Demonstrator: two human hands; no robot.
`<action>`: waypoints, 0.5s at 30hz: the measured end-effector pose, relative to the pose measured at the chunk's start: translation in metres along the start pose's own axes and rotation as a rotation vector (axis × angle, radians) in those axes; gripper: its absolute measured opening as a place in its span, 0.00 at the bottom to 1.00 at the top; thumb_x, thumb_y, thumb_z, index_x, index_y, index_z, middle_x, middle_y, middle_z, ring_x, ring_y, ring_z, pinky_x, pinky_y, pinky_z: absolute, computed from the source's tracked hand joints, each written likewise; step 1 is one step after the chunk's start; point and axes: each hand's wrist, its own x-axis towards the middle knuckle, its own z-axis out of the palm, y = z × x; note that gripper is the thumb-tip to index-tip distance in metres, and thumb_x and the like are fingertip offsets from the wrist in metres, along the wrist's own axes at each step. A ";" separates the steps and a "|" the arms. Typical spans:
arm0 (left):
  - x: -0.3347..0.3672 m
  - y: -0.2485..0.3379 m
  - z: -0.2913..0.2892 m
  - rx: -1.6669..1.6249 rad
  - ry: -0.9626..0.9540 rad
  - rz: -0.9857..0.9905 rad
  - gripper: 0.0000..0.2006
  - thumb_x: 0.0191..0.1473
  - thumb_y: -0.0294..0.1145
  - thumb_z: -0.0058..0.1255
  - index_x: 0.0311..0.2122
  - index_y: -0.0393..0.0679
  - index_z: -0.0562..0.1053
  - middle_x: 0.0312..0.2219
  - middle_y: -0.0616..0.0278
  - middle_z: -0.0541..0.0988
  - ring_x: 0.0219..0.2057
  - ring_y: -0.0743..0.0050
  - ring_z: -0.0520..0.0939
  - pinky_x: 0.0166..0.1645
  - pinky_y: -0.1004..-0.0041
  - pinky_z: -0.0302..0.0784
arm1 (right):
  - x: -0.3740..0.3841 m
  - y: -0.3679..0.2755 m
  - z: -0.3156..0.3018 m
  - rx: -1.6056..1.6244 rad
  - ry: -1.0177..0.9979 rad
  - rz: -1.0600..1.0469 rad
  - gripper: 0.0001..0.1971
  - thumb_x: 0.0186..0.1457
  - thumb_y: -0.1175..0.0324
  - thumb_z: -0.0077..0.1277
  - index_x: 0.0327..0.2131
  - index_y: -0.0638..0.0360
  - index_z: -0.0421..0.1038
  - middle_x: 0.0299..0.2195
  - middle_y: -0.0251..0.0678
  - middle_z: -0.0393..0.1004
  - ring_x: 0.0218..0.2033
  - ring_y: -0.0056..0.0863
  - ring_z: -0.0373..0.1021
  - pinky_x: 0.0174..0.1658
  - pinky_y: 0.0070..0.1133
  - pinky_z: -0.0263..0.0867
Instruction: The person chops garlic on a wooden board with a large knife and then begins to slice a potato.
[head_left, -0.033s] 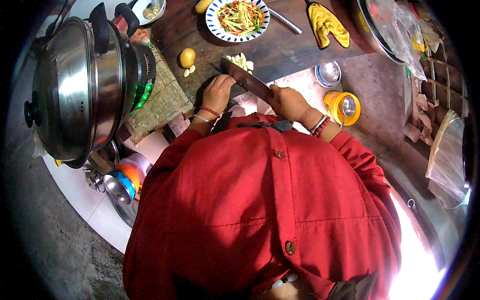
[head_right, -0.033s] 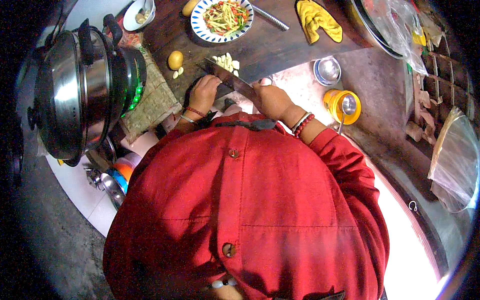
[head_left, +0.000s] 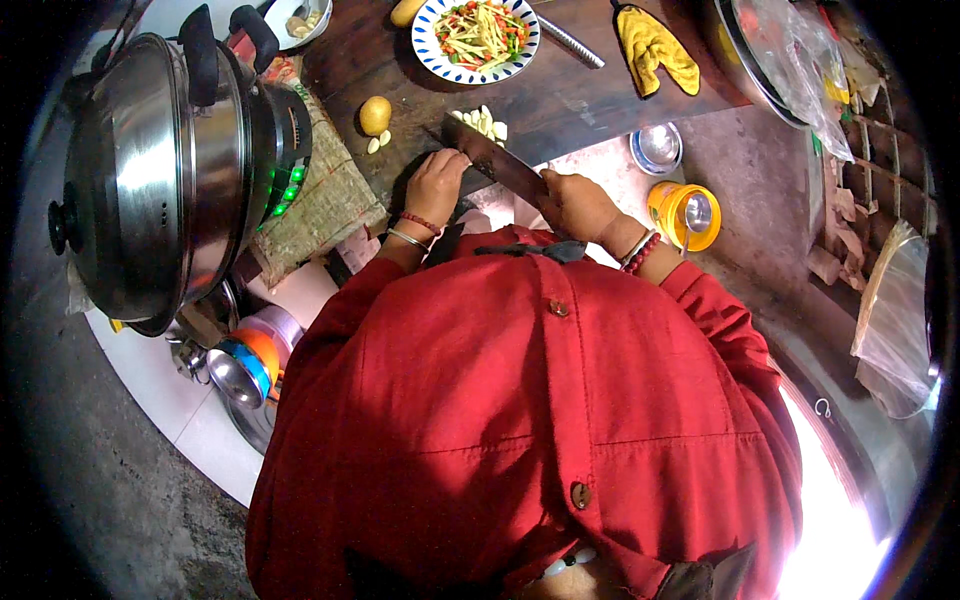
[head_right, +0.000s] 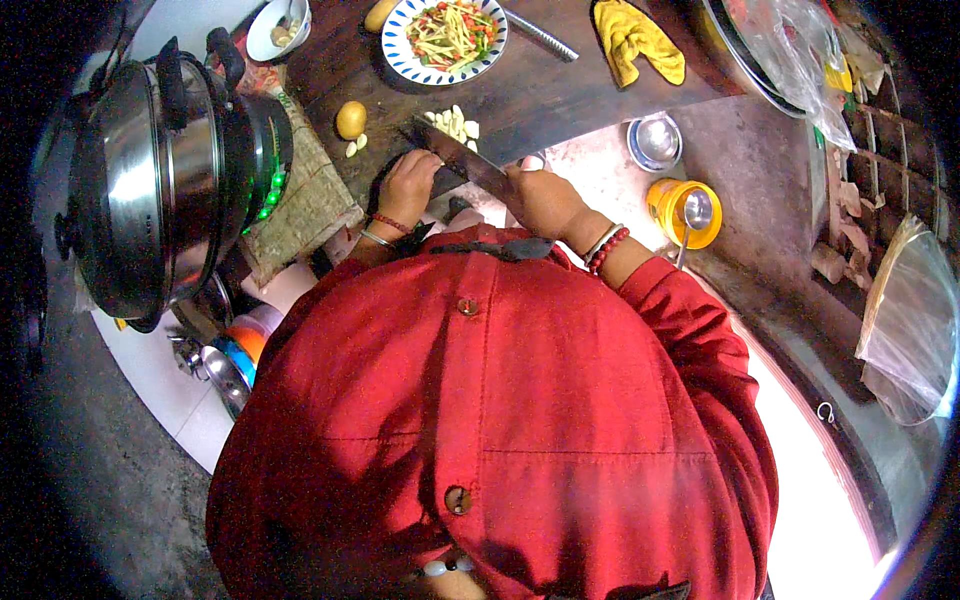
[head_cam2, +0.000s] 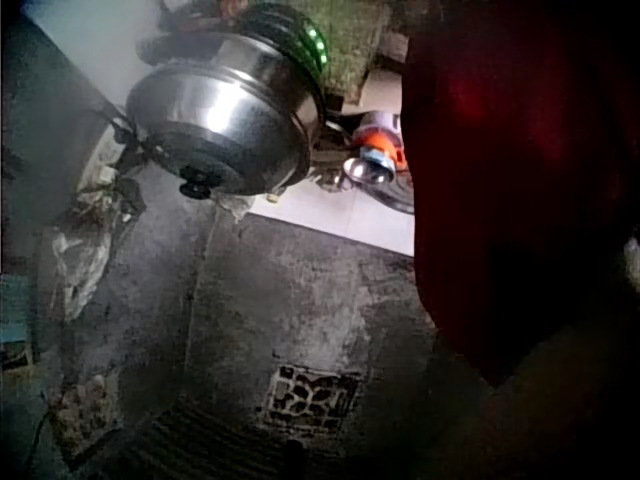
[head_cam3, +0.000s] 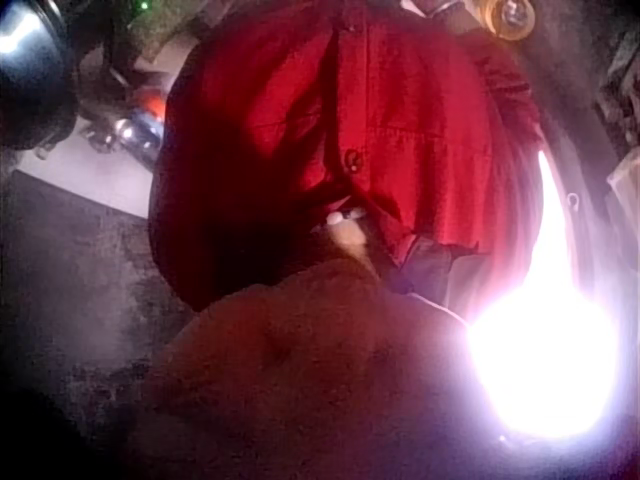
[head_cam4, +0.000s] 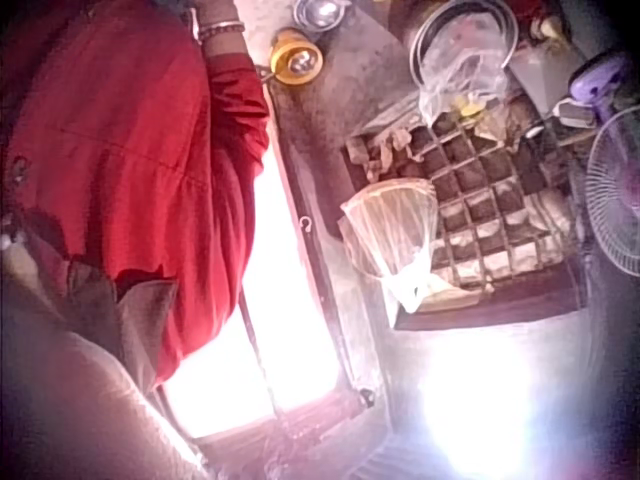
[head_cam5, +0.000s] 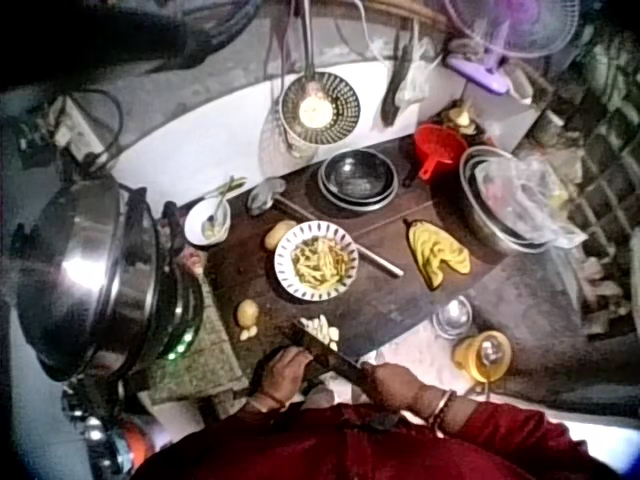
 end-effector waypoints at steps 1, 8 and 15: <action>0.000 0.001 -0.001 -0.008 -0.005 0.000 0.07 0.52 0.21 0.51 0.38 0.38 0.75 0.37 0.54 0.77 0.40 0.51 0.78 0.43 0.61 0.76 | 0.001 0.000 -0.001 0.001 -0.002 0.000 0.11 0.57 0.64 0.48 0.41 0.58 0.71 0.31 0.53 0.76 0.35 0.54 0.73 0.39 0.42 0.70; 0.001 0.001 0.000 0.041 -0.015 -0.026 0.06 0.54 0.23 0.51 0.38 0.39 0.75 0.37 0.54 0.77 0.40 0.51 0.78 0.44 0.61 0.75 | 0.018 0.009 0.021 0.101 0.039 -0.043 0.13 0.57 0.63 0.51 0.39 0.62 0.70 0.26 0.53 0.76 0.30 0.54 0.73 0.34 0.38 0.69; -0.002 -0.002 -0.001 0.044 -0.028 -0.015 0.07 0.55 0.24 0.49 0.39 0.39 0.75 0.37 0.54 0.77 0.41 0.51 0.78 0.46 0.61 0.75 | 0.016 -0.001 0.028 0.071 0.111 -0.011 0.14 0.58 0.61 0.51 0.40 0.63 0.70 0.26 0.54 0.75 0.30 0.54 0.73 0.33 0.39 0.68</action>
